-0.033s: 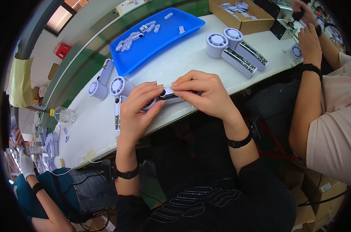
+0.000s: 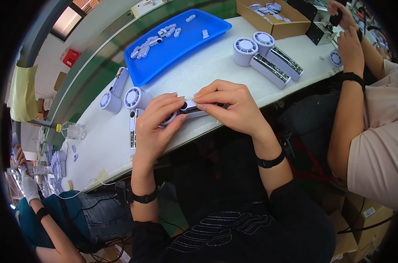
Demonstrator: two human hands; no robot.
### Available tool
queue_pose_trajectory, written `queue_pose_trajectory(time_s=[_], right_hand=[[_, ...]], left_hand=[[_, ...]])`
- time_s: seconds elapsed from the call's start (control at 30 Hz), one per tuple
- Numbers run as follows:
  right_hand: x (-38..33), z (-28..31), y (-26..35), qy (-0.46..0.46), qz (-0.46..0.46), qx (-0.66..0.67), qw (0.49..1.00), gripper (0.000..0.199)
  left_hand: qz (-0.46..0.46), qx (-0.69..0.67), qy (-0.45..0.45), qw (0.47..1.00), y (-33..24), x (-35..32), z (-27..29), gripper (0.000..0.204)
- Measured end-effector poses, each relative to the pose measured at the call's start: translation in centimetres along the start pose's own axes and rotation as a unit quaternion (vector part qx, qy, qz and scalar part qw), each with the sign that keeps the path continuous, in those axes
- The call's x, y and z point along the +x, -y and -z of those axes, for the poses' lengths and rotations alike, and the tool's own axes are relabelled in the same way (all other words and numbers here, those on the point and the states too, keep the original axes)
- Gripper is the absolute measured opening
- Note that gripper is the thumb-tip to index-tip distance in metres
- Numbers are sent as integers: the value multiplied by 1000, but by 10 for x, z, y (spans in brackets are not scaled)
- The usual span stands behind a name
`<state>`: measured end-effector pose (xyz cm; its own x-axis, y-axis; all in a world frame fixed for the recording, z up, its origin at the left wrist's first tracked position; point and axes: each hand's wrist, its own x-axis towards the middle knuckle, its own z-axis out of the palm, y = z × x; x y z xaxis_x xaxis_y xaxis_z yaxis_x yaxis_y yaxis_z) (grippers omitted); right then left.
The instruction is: The person picks up a fan handle, presses a button component into the slot by hand, and places the assembly on the table, repeating the process for several units.
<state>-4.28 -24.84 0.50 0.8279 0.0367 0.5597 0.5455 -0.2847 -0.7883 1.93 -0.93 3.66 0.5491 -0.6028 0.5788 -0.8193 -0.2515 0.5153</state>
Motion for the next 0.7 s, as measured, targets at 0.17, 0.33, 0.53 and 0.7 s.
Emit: queue_pose_trajectory(time_s=[0.17,0.33,0.53,0.7], right_hand=[[1,-3,-2,-21,34,-15,999,18],[2,-1,-1,-12,43,-28,999,20],[0,2,4,19,28,-44,998,23],[-2,2,6,13,26,-58,998,24]], left_hand=[[-7,1,0,1000,3,-1,-2,31],[-6,2,-1,1000,2,1,-2,29],[8,-7,-12,1000,0,1,-4,28],[18,-11,-12,1000,-1,2,-4,26]])
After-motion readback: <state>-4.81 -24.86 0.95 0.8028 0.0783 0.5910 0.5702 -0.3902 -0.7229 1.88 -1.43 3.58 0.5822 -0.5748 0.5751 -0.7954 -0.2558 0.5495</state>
